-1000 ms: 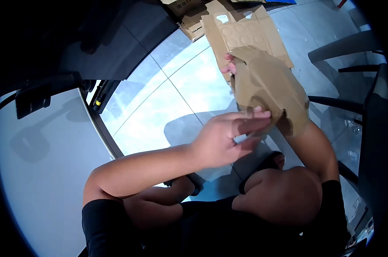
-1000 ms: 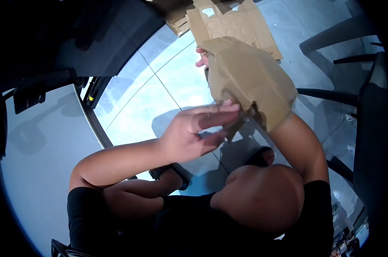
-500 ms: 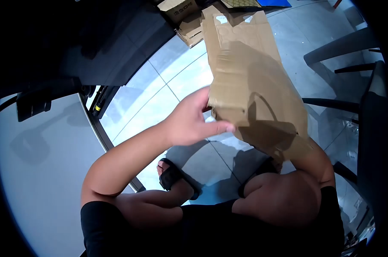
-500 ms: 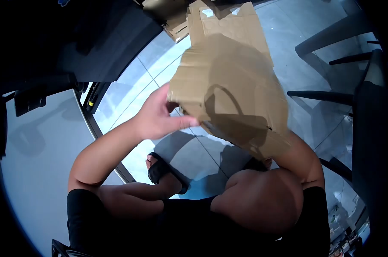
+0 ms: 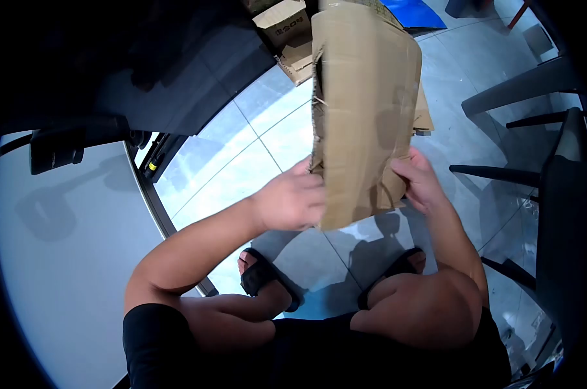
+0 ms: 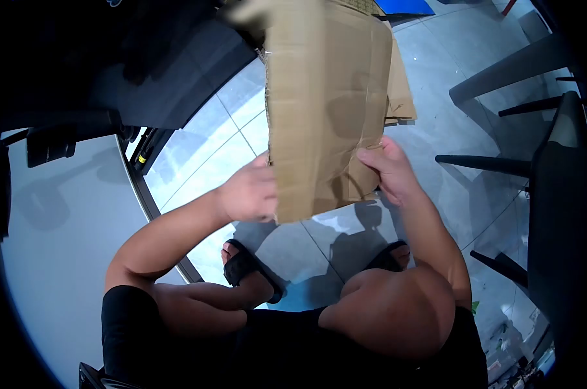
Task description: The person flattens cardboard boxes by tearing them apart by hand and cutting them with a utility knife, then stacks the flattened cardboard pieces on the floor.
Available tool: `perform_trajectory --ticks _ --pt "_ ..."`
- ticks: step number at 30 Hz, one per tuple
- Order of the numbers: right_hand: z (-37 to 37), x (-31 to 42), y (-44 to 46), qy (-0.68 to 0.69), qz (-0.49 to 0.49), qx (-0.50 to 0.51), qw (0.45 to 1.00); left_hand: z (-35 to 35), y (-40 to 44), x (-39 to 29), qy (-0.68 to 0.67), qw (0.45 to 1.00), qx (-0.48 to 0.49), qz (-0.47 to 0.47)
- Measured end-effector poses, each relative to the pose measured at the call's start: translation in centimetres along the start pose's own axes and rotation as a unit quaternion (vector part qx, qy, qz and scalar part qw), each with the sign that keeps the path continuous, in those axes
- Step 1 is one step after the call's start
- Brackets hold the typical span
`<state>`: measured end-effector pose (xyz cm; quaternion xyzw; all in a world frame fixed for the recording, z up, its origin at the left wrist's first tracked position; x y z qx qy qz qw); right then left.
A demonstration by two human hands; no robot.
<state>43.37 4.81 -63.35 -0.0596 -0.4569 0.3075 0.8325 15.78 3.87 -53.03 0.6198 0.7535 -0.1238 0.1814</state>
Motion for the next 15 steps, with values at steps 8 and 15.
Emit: perform_trajectory --ticks 8,15 --pt "0.9 -5.4 1.2 0.224 0.043 0.229 0.946 1.9 1.8 -4.9 -0.043 0.984 -0.12 0.123" --pt "-1.6 -4.4 0.8 0.157 -0.043 0.146 0.976 0.8 0.2 -4.4 -0.055 0.994 -0.046 0.082"
Point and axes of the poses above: each hand's wrist, its own y-axis towards the middle knuckle, its own z-axis out of the palm, x = y × z, the point moved 5 cm from there along y, towards the middle knuckle, and after that the axes turned 15 degrees about x, right-handed, at the moved point
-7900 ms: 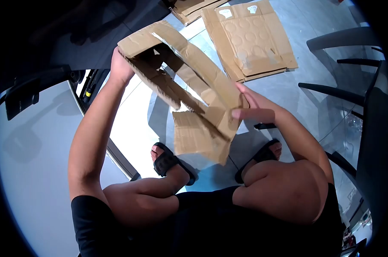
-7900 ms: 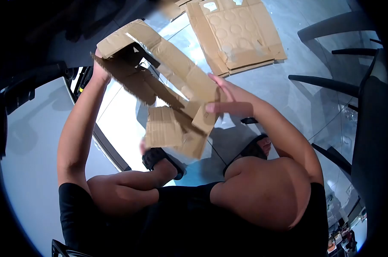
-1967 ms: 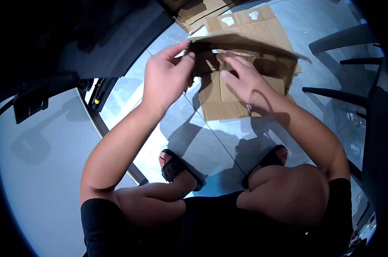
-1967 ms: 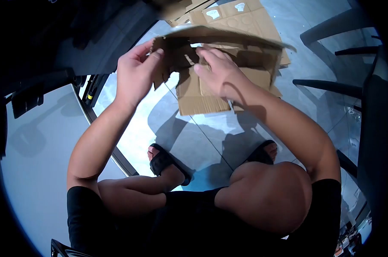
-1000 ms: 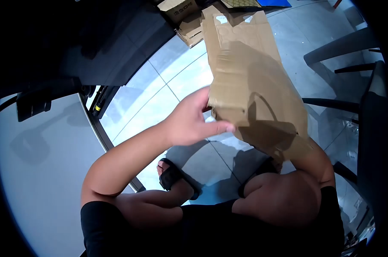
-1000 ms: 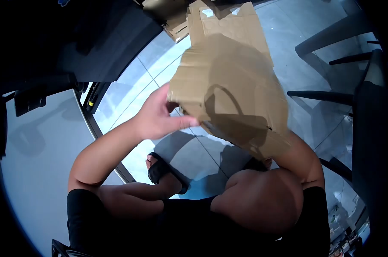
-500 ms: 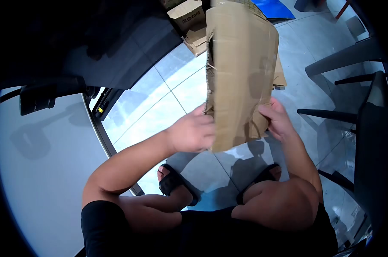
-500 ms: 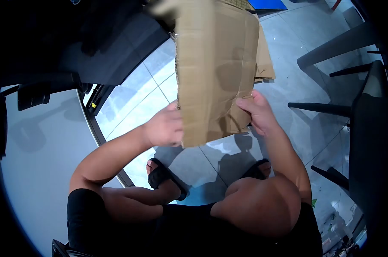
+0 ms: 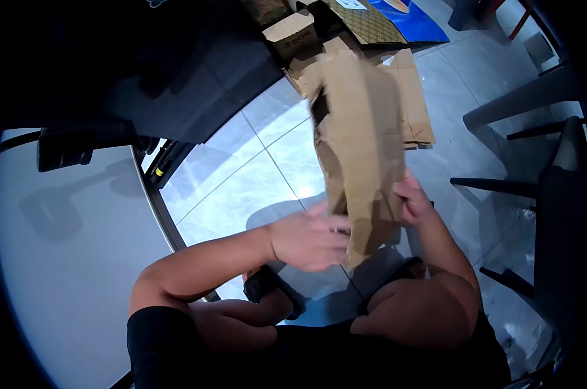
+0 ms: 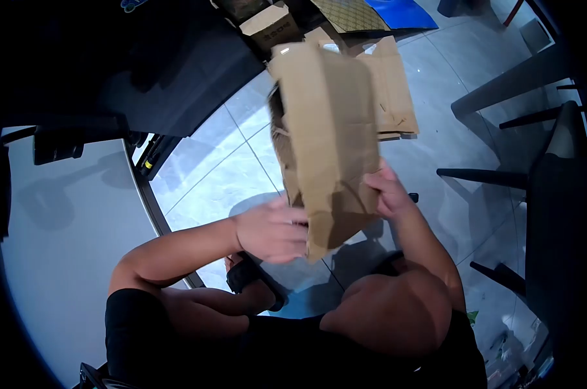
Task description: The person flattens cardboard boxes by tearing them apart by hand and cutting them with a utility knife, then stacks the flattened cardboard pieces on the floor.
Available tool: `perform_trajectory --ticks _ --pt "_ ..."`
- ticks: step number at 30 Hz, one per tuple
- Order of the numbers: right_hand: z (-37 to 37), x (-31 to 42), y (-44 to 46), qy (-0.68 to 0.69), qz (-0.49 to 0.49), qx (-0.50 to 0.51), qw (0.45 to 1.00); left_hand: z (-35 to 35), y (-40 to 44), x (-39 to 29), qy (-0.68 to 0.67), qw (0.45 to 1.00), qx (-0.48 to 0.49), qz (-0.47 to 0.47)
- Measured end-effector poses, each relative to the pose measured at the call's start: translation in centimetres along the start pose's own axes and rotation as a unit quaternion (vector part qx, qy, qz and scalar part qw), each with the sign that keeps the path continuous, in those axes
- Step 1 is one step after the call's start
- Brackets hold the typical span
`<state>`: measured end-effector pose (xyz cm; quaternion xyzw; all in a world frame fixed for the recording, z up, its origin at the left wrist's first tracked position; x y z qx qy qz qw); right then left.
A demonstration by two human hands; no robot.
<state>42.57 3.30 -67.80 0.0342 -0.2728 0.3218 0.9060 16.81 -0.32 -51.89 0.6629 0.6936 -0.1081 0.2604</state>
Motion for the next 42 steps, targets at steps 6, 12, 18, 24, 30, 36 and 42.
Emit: perform_trajectory --ticks 6,12,18,24,30,36,42 --pt "-1.9 2.8 -1.8 -0.087 0.005 -0.019 0.996 -3.2 -4.5 8.6 -0.137 0.849 -0.307 -0.408" --pt "-0.6 2.3 -1.8 -0.186 0.079 -0.009 0.979 -7.1 -2.7 11.0 -0.259 0.868 -0.268 -0.327" --pt "0.7 2.3 -2.8 -0.264 0.161 0.048 0.95 -9.0 -2.1 10.3 0.047 0.914 -0.153 -0.373" --pt "-0.1 1.4 -2.9 -0.283 0.19 0.053 0.939 -9.7 -3.3 11.0 0.046 0.895 -0.229 -0.381" --pt "-1.4 2.7 -3.5 -0.276 0.169 0.022 0.946 -10.7 -4.0 11.3 0.048 0.919 -0.172 -0.351" --pt "-1.2 4.1 -3.3 -0.281 0.137 0.008 0.95 -8.6 -5.1 12.7 -0.216 0.881 -0.171 -0.385" --pt "-0.6 3.2 -2.3 -0.378 0.167 -0.055 0.909 -7.8 -2.7 10.4 -0.283 0.82 -0.276 -0.413"
Point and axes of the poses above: each hand's wrist, its own y-axis towards the middle knuckle, its own z-axis out of the palm, x = y × z, the point moved 5 cm from there along y, towards the middle knuckle, and after that the axes turned 15 degrees about x, right-handed, at the moved point
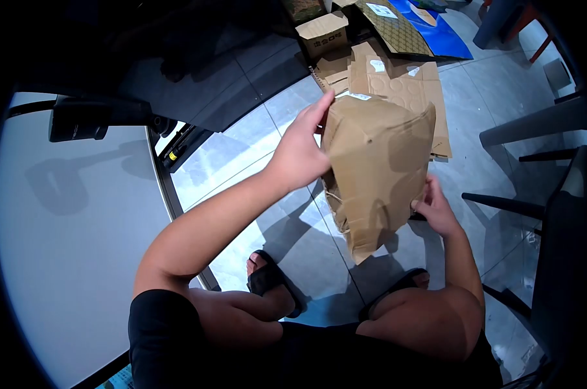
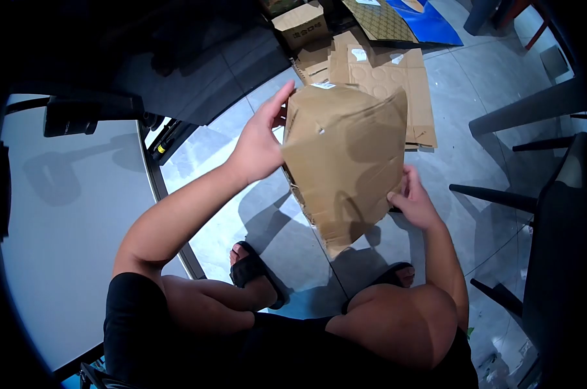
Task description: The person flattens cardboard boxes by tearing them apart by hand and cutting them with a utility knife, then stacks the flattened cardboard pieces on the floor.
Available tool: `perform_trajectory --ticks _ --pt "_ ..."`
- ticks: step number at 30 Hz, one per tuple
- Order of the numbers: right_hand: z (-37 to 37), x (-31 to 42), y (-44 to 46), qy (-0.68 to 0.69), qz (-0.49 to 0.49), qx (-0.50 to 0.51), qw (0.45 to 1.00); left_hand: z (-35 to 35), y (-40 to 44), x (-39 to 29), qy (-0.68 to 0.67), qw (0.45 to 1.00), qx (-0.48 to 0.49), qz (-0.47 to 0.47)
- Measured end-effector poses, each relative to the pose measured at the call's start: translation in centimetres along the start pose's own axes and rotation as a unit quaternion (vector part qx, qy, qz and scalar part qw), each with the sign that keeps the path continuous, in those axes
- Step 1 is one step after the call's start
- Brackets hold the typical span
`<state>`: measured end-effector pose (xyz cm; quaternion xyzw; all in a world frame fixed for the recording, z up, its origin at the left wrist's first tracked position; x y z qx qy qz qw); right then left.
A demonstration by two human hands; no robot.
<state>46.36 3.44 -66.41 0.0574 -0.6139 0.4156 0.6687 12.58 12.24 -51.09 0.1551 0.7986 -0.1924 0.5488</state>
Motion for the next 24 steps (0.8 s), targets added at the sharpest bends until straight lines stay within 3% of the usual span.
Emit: perform_trajectory --ticks 1,2,4,6,10,12,15,18,19,20,22,24 --pt "-1.2 1.9 -0.5 -0.159 -0.058 -0.173 0.97 0.0 -0.2 -0.9 0.08 0.997 -0.019 -0.004" --pt "-1.5 4.1 -1.7 -0.309 -0.108 -0.335 0.884 0.2 -0.3 -1.7 0.157 0.987 -0.036 -0.011" --pt "2.3 12.6 -2.2 -0.319 -0.288 -0.28 0.859 0.8 -0.4 -2.6 0.186 0.982 -0.045 -0.006" --pt "6.6 18.7 -1.5 -0.447 -0.273 -0.221 0.823 1.7 -0.2 -4.0 0.302 0.951 -0.032 0.055" --pt "9.1 20.8 1.4 -0.513 -0.171 -0.16 0.826 3.1 -0.6 -5.5 0.262 0.963 0.064 0.012" --pt "8.5 19.2 2.3 -0.429 -0.095 -0.105 0.892 2.6 -1.2 -5.0 0.289 0.956 0.041 0.04" --pt "8.5 15.3 3.3 -0.31 -0.114 -0.088 0.94 2.4 -1.2 -1.7 0.076 0.984 0.099 -0.128" --pt "9.0 12.5 4.3 -0.247 -0.152 -0.056 0.955 2.9 -1.9 0.2 -0.019 0.985 0.076 -0.151" --pt "8.5 10.7 4.5 -0.235 -0.212 -0.043 0.948 3.1 -1.9 0.4 -0.022 0.985 0.086 -0.145" --pt "7.1 8.6 4.2 -0.233 -0.209 -0.049 0.949 2.8 -1.9 1.2 -0.02 0.989 0.079 -0.121" --pt "3.3 3.9 2.6 -0.36 -0.15 -0.08 0.917 1.5 -1.2 0.5 0.183 0.981 0.066 -0.017" --pt "-2.2 -3.6 0.2 -0.5 -0.061 -0.155 0.85 1.1 -1.1 2.4 0.119 0.99 0.066 -0.046"
Point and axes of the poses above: each hand's wrist, its own y-axis towards the middle knuckle, its own z-axis out of the palm, x = y × z, the point moved 5 cm from there along y, towards the middle knuckle, and after that the axes turned 15 degrees about x, right-handed, at the moved point
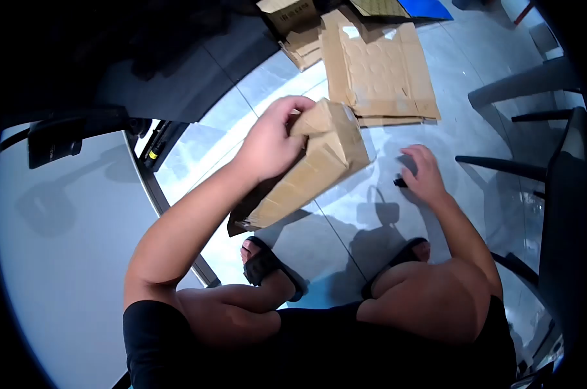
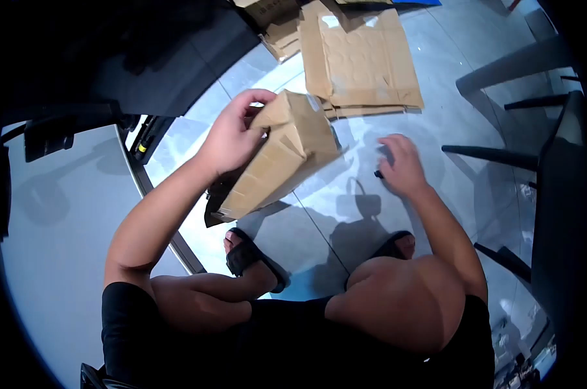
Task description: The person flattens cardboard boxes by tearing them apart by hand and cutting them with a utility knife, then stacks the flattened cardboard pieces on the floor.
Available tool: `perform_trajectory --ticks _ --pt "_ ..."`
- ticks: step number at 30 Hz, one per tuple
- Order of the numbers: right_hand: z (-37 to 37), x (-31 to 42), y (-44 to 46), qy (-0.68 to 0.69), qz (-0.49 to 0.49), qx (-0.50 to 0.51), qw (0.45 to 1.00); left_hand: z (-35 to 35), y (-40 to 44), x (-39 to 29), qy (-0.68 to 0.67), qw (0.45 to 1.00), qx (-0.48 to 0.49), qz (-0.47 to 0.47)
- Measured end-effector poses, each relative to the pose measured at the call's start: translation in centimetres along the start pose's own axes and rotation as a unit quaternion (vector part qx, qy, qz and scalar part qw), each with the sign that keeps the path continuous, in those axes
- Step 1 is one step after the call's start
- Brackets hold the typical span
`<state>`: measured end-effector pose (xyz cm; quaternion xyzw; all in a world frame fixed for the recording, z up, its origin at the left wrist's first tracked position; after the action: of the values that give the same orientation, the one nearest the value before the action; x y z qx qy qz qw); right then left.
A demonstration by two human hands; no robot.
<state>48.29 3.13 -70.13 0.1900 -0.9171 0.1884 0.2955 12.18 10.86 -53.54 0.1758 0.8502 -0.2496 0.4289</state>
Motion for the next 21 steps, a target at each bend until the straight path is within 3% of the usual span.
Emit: perform_trajectory --ticks 1,2,3,4,6,7,11,14,15,16,17,18,20,21 --pt "0.5 -1.0 -1.8 0.001 0.012 0.005 1.0 0.2 0.1 0.7 -0.073 0.997 0.001 -0.017" --pt "0.7 -1.8 -3.9 -0.082 0.058 -0.01 0.995 0.7 0.1 1.4 -0.148 0.988 0.002 -0.035" --pt "0.6 -2.7 -5.3 -0.166 0.099 -0.027 0.981 0.9 0.1 1.3 -0.097 0.994 0.015 -0.049" --pt "0.5 -4.0 -5.9 -0.166 0.106 -0.023 0.98 1.1 0.3 1.3 -0.102 0.993 0.021 -0.048" --pt "1.6 -6.0 -5.6 -0.099 0.125 0.144 0.977 1.6 0.8 1.2 -0.064 0.996 0.051 -0.048" --pt "1.1 -5.1 -5.9 -0.099 0.085 0.074 0.989 1.8 0.9 0.7 -0.045 0.995 0.064 -0.063" --pt "1.3 -4.4 -6.3 -0.093 0.062 0.097 0.989 2.3 1.6 0.4 -0.028 0.995 0.083 -0.052" --pt "1.9 -4.3 -5.4 -0.034 0.032 0.048 0.998 2.6 1.2 0.3 -0.078 0.99 0.1 -0.056" --pt "0.9 -2.4 -4.9 0.195 0.114 0.03 0.974 2.8 1.0 0.4 -0.056 0.992 0.101 -0.053" --pt "0.2 0.0 -4.4 0.413 0.19 0.01 0.891 2.9 0.9 0.4 -0.034 0.993 0.103 -0.048" --pt "-1.4 3.1 -3.6 0.466 0.185 0.006 0.865 3.0 0.8 0.3 -0.054 0.993 0.096 -0.046" --pt "-3.4 6.1 -2.9 0.468 0.184 0.006 0.864 3.1 0.6 0.1 -0.053 0.993 0.096 -0.047" --pt "-7.1 11.3 -1.7 0.313 0.11 0.03 0.943 2.9 0.5 -0.7 0.016 0.996 0.089 -0.027" --pt "-7.2 11.6 -1.5 0.314 0.108 0.029 0.943 3.0 0.4 -1.0 0.018 0.996 0.088 -0.026"
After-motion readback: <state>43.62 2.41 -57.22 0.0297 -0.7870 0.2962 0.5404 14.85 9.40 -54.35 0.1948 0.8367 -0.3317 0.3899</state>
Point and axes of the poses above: each hand's wrist, its own y-axis towards the middle knuckle, its own z-axis out of the palm, x = y × z, the point moved 5 cm from there along y, towards the middle knuckle, and after that the axes turned 15 degrees about x, right-handed, at the moved point
